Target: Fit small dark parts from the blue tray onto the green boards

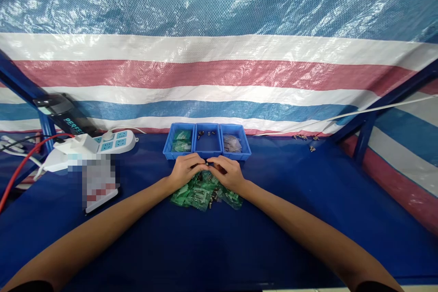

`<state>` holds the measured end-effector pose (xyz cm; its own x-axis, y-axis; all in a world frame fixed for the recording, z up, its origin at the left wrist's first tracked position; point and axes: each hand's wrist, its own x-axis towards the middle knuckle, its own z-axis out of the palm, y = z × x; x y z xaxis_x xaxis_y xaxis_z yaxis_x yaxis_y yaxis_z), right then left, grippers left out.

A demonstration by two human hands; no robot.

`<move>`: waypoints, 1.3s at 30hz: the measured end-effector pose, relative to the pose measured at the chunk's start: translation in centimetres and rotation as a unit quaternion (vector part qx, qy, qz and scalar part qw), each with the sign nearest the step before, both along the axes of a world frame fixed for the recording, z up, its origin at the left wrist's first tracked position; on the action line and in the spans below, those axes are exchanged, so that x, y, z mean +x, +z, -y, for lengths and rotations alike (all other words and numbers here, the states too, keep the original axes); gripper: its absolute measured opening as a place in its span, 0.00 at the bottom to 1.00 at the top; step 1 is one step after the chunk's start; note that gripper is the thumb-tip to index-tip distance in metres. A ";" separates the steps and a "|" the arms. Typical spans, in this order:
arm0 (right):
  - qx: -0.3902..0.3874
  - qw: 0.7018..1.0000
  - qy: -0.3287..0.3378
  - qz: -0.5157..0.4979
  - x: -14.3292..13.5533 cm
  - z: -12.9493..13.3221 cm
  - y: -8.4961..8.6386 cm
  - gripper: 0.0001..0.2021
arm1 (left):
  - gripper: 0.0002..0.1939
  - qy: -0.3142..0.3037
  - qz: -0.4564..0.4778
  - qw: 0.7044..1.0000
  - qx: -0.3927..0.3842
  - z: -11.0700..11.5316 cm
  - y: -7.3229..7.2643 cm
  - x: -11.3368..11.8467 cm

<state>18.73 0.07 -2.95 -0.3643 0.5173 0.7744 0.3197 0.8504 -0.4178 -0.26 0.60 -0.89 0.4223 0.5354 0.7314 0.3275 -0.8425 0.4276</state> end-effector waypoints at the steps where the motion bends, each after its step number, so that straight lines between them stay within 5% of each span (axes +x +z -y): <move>1: 0.000 1.000 0.000 0.002 0.0 0.0 0.0 0.09 | 0.09 -0.002 0.001 1.000 -0.001 0.0 0.0 0.0; 30: -0.025 0.998 -0.048 -0.012 -0.1 0.4 0.4 0.08 | 0.09 0.088 -0.008 0.996 -0.016 0.7 0.6 0.1; 39: -0.012 0.999 -0.046 -0.020 -0.1 0.3 0.5 0.07 | 0.08 0.062 0.001 0.998 -0.007 0.6 0.5 0.0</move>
